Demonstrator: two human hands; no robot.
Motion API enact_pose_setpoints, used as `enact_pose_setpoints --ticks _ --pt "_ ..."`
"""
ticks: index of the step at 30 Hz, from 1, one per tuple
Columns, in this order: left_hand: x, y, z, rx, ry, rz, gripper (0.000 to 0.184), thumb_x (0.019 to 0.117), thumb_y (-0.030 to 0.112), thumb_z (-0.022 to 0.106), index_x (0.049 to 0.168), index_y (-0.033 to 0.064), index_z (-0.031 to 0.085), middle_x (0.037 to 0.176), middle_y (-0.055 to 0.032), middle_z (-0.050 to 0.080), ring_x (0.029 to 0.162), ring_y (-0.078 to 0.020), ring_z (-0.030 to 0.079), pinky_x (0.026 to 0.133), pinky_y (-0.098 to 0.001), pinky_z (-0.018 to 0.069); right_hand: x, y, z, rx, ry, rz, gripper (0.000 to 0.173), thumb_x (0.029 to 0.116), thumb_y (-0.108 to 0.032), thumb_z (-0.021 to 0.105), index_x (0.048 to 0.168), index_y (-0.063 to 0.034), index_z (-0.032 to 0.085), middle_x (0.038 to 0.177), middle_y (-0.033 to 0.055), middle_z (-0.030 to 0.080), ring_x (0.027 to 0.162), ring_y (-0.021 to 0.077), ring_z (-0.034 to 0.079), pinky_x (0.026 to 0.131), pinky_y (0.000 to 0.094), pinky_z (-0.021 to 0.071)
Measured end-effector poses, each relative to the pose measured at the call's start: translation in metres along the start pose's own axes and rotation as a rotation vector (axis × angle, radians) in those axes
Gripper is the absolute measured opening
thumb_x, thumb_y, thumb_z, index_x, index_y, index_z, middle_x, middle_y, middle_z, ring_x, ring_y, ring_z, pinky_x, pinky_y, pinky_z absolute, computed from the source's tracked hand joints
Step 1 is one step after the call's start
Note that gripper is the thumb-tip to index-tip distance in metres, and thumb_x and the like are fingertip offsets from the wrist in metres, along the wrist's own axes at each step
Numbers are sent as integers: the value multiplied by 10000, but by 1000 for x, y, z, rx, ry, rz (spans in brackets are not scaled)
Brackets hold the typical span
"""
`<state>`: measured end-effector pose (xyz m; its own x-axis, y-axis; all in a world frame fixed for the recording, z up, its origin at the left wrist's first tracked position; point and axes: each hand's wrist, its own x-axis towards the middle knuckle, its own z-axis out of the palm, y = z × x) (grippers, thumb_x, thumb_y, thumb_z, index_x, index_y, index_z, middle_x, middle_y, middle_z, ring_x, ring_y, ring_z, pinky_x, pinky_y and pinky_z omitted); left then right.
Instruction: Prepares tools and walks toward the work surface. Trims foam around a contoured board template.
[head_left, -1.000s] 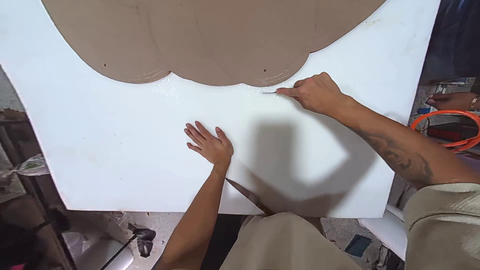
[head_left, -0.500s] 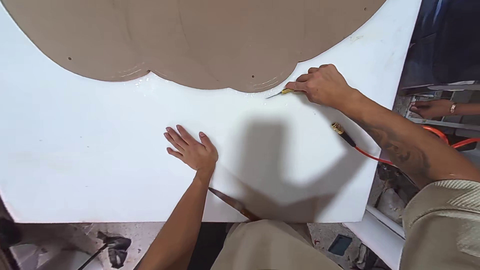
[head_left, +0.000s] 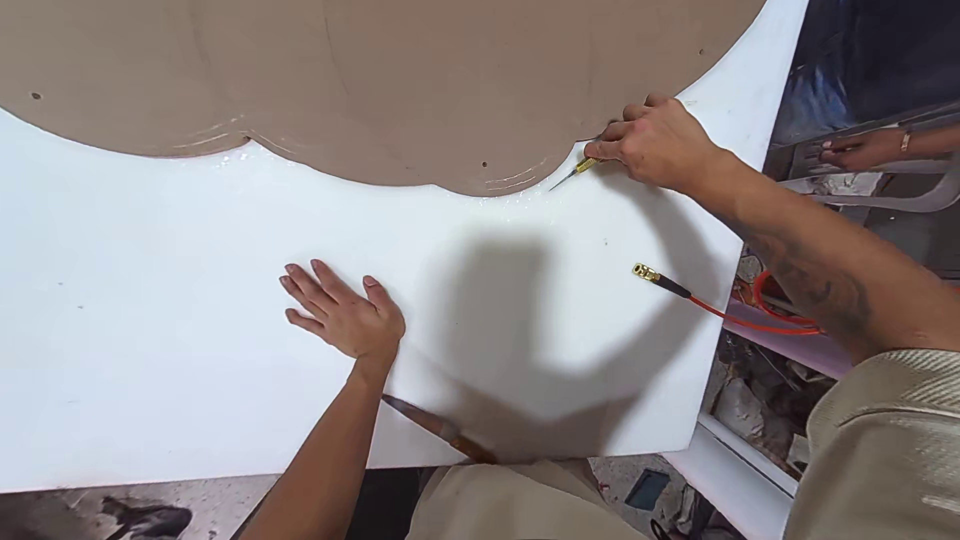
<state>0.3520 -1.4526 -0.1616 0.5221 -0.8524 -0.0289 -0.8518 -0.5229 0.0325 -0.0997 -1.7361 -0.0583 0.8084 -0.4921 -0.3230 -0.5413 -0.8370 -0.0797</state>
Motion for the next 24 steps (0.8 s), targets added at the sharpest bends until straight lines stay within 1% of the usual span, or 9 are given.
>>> enact_pose_setpoints --ticks 2,5,11,15,17,19,21,22,24 --pt "0 0 1 -6 6 3 800 1024 616 227 1649 117 210 1717 -153 141 1592 -330 89 1226 -642 87 -1 9 -6 -14 -1 -15 420 1031 -52 444 1322 -260 664 1156 133 713 1012 424 652 784 600 472" --pt "0 -1 1 -18 2 5 805 1020 621 229 1650 119 206 1719 -153 133 1594 -324 81 1230 -639 77 0 22 -14 -67 6 -49 439 1026 -8 439 1323 -237 667 1156 162 700 1020 447 636 826 627 461" --pt "0 0 0 -28 -6 -5 822 1012 640 240 1647 117 217 1717 -159 138 1592 -329 90 1229 -643 82 7 38 -23 -184 54 -137 425 1042 3 412 1314 -217 654 1127 195 677 999 448 617 863 619 438" --pt "0 -1 0 -28 -11 -2 812 1016 639 237 1650 131 213 1716 -159 141 1590 -341 91 1222 -655 84 6 52 -27 -192 43 -100 445 1048 10 406 1329 -229 654 1151 196 682 1024 460 619 913 640 432" --pt "0 0 -1 -26 -15 -7 812 1015 635 240 1649 129 214 1717 -156 140 1589 -346 92 1222 -656 87 1 49 -33 -154 6 -47 449 1034 -2 429 1328 -247 664 1170 176 693 1032 460 621 890 647 426" --pt "2 0 -1 -31 -16 -8 813 1013 634 249 1649 130 213 1719 -155 131 1591 -341 86 1225 -656 82 -18 32 -41 -95 -20 54 389 1038 -56 475 1324 -245 661 1156 156 703 1029 457 638 847 659 457" --pt "3 -1 1 -31 -15 -1 815 1011 640 242 1651 138 208 1719 -158 125 1590 -344 83 1222 -660 76 -49 15 -38 -13 47 172 324 1066 -163 491 1335 -254 647 1106 138 719 984 442 665 744 627 496" --pt "3 -2 2 -29 -11 3 816 1011 643 238 1650 136 213 1717 -164 130 1589 -351 88 1217 -668 75 -63 11 -31 27 100 226 342 1078 -207 487 1381 -279 630 1114 133 726 970 436 676 714 617 508" --pt "0 -4 4 -26 -4 6 822 1010 646 233 1649 129 214 1715 -172 134 1588 -356 91 1213 -681 69 -79 10 -15 71 181 300 384 1079 -226 485 1427 -335 606 1141 109 736 973 407 691 701 592 517"
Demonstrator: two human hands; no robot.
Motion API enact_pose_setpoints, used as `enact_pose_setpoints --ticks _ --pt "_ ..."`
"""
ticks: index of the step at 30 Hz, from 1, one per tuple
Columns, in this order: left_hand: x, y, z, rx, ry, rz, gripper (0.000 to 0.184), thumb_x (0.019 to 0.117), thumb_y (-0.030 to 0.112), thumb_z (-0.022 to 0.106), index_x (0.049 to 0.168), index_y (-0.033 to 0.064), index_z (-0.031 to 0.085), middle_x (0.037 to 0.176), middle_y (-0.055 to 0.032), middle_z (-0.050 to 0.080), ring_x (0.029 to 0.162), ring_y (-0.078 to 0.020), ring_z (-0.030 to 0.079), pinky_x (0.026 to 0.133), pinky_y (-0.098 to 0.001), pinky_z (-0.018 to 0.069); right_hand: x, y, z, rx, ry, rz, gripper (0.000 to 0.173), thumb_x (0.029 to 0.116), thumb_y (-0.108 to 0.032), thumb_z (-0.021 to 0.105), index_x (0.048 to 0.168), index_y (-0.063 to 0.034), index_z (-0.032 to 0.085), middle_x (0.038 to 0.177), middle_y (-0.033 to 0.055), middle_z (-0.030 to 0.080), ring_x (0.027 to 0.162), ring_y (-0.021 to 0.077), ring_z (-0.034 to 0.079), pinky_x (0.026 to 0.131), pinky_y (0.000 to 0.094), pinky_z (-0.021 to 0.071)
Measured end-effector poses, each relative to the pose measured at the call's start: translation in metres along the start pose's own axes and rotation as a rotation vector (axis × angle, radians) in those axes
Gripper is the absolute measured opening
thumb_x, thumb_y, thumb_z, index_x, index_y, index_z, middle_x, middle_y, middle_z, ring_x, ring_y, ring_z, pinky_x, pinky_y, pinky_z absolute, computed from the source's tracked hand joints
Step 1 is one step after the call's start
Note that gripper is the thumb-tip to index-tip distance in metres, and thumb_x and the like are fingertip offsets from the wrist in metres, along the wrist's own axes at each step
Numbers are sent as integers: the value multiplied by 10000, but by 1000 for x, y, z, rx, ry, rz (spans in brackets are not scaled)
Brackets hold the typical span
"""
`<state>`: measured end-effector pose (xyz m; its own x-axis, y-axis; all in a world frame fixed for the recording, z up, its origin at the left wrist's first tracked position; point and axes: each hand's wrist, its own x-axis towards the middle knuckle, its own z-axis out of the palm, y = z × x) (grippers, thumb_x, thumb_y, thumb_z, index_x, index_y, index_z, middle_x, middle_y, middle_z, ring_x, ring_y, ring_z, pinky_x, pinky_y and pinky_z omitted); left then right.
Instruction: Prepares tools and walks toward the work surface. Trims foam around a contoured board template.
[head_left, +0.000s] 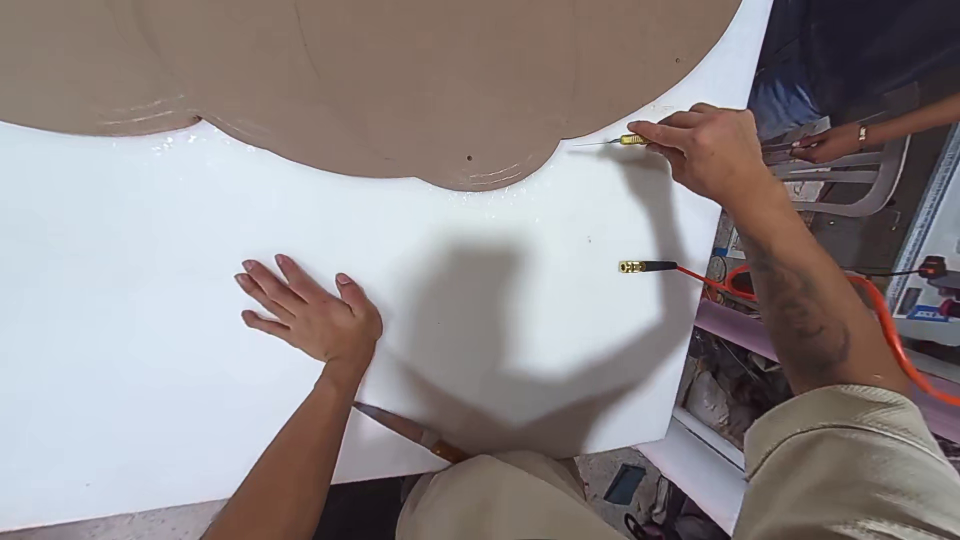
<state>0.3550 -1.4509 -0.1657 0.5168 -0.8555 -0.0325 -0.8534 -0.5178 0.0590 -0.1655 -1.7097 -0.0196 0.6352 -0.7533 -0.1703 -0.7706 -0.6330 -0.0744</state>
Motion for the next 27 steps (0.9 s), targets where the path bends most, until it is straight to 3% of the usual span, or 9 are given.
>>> enact_pose_setpoints --ticks 6,9,12,14,21,27 --pt "-4 22 -7 -94 -10 -60 798 1046 600 267 1639 67 221 1706 -214 129 1585 -379 92 1212 -691 69 10 9 26 74 13 20 352 1061 -227 514 1367 -317 663 1129 117 743 983 387 710 744 607 534" --pt "-52 103 -22 -280 -129 72 842 1038 592 356 1606 -21 256 1670 -317 123 1561 -479 86 1161 -785 58 12 10 28 93 -35 8 340 1060 -244 513 1357 -311 665 1135 127 737 1000 399 709 743 641 521" --pt "-110 201 -11 -308 -144 293 826 1040 597 309 1626 19 234 1691 -238 170 1574 -425 109 1179 -776 11 4 16 23 100 -29 13 340 1060 -256 512 1358 -322 660 1134 124 737 1005 399 708 747 649 516" --pt "-127 231 2 -223 -113 342 801 1037 607 272 1637 76 244 1705 -172 186 1579 -397 116 1188 -758 20 4 21 26 100 -31 2 339 1061 -265 508 1355 -336 662 1118 114 738 990 386 709 735 638 516" --pt "-129 235 6 -124 -54 349 826 1005 649 299 1641 124 260 1710 -136 194 1580 -383 132 1196 -750 58 12 35 44 119 -2 -91 346 1055 -285 506 1361 -341 657 1033 120 729 903 376 707 676 613 508" --pt "-134 240 11 -90 -3 322 821 996 674 284 1646 173 261 1715 -81 202 1587 -333 135 1223 -707 60 26 27 46 12 -55 -187 369 1037 -223 489 1357 -314 648 1014 152 722 880 404 697 641 607 496"
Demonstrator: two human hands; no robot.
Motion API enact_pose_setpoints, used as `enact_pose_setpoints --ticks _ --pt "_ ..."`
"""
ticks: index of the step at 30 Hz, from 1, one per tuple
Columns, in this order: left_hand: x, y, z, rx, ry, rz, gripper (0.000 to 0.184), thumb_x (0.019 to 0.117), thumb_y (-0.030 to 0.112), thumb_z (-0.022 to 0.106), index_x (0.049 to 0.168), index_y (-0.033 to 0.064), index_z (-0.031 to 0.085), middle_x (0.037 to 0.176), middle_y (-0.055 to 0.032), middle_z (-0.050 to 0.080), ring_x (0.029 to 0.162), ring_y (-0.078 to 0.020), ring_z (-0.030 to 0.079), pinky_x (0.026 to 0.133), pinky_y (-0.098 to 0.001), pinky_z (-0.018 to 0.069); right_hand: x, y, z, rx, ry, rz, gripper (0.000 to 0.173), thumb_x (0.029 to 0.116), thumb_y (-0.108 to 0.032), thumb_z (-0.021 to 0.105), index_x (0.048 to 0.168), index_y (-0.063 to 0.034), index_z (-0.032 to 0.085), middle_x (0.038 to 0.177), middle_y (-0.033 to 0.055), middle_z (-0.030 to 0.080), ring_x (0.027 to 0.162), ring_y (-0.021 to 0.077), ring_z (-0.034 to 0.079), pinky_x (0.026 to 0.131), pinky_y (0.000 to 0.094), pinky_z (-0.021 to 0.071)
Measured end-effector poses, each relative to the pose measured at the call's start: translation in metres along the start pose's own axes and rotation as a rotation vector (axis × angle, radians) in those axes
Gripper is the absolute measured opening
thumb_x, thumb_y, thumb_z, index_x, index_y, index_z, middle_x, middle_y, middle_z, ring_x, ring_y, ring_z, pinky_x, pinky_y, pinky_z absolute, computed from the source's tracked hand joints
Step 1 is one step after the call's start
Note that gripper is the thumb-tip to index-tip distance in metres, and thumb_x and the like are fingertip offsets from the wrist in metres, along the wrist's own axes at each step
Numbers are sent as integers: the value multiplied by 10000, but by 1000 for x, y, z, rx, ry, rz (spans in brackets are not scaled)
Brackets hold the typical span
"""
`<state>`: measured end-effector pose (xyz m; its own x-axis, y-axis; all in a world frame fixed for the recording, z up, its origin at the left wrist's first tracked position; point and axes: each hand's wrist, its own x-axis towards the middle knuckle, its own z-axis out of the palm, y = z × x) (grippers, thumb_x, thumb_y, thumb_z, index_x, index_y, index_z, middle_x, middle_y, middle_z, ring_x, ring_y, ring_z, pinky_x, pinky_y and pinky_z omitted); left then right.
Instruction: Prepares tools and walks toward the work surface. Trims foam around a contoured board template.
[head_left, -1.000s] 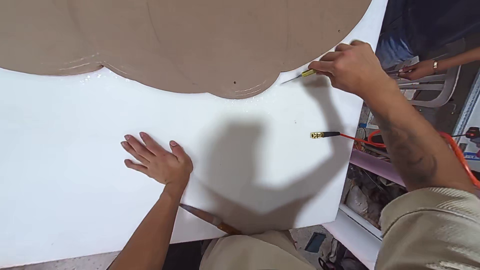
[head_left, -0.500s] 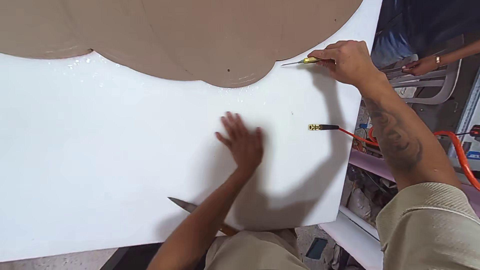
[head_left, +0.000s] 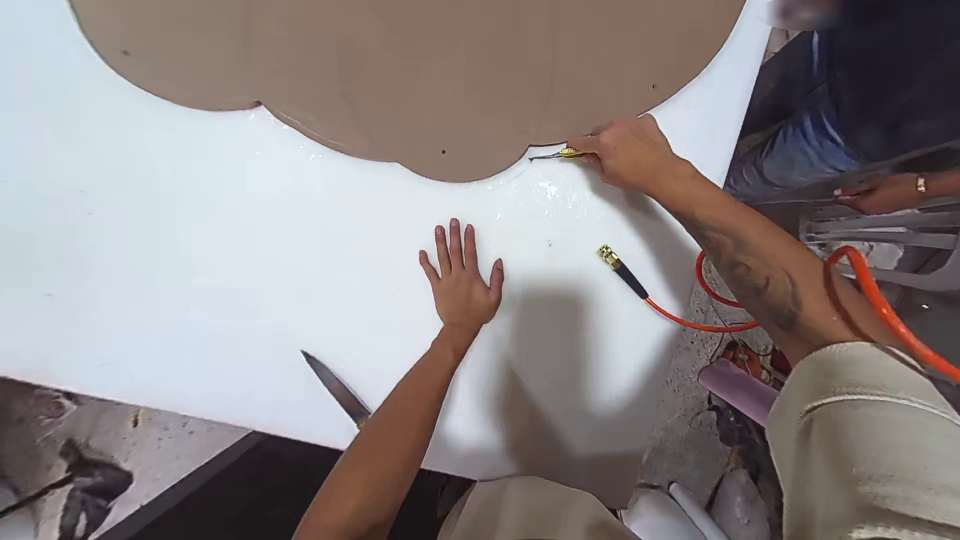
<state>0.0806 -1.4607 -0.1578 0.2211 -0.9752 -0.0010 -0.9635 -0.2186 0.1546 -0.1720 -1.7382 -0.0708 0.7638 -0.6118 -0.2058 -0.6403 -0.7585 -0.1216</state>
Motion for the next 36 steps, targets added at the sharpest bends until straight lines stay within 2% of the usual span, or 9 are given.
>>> enact_pose_setpoints --ticks 3,6,12,18,24,30,36 --pt "0 -1 2 19 -1 -13 820 991 684 276 1648 192 257 1721 -52 190 1592 -302 120 1238 -680 49 -4 5 0 -22 20 0 358 1039 -210 490 1346 -297 652 1021 168 714 869 419 691 636 613 492" --pt "-4 1 5 26 -6 -19 807 993 683 268 1648 211 253 1726 -29 173 1597 -274 102 1242 -667 38 1 0 2 -34 25 -9 360 969 -149 558 1293 -255 674 975 187 700 864 432 681 648 624 481" --pt "-2 0 4 34 -18 -26 807 992 693 248 1647 222 258 1727 -15 167 1598 -260 91 1251 -646 34 -11 35 5 -36 1 -19 337 1037 -210 500 1321 -302 659 1034 163 713 888 421 691 655 627 496" --pt "-1 -3 4 22 -26 -26 811 990 697 251 1645 219 263 1728 -16 165 1598 -262 91 1251 -648 30 -8 48 -3 -82 -22 -58 347 1046 -205 494 1345 -300 643 1015 181 697 868 432 684 638 618 492" --pt "-1 -2 3 12 -26 -26 820 982 701 245 1647 222 256 1726 -14 176 1597 -268 100 1247 -647 37 -15 74 -2 -76 -15 -78 353 1050 -215 507 1359 -319 642 1051 158 710 951 418 686 706 616 508" --pt "2 0 -1 6 -33 -19 831 972 700 227 1644 212 264 1720 -41 195 1594 -295 115 1238 -661 54 -22 97 -7 -89 -27 -82 332 1049 -209 512 1328 -318 658 1016 150 709 912 409 693 673 609 512" --pt "4 2 -1 -4 -28 -18 840 966 701 216 1646 211 258 1724 -39 181 1596 -287 102 1235 -662 43 -26 127 -14 -161 -38 -102 325 1057 -220 505 1316 -329 670 1051 135 720 977 394 692 733 601 523"
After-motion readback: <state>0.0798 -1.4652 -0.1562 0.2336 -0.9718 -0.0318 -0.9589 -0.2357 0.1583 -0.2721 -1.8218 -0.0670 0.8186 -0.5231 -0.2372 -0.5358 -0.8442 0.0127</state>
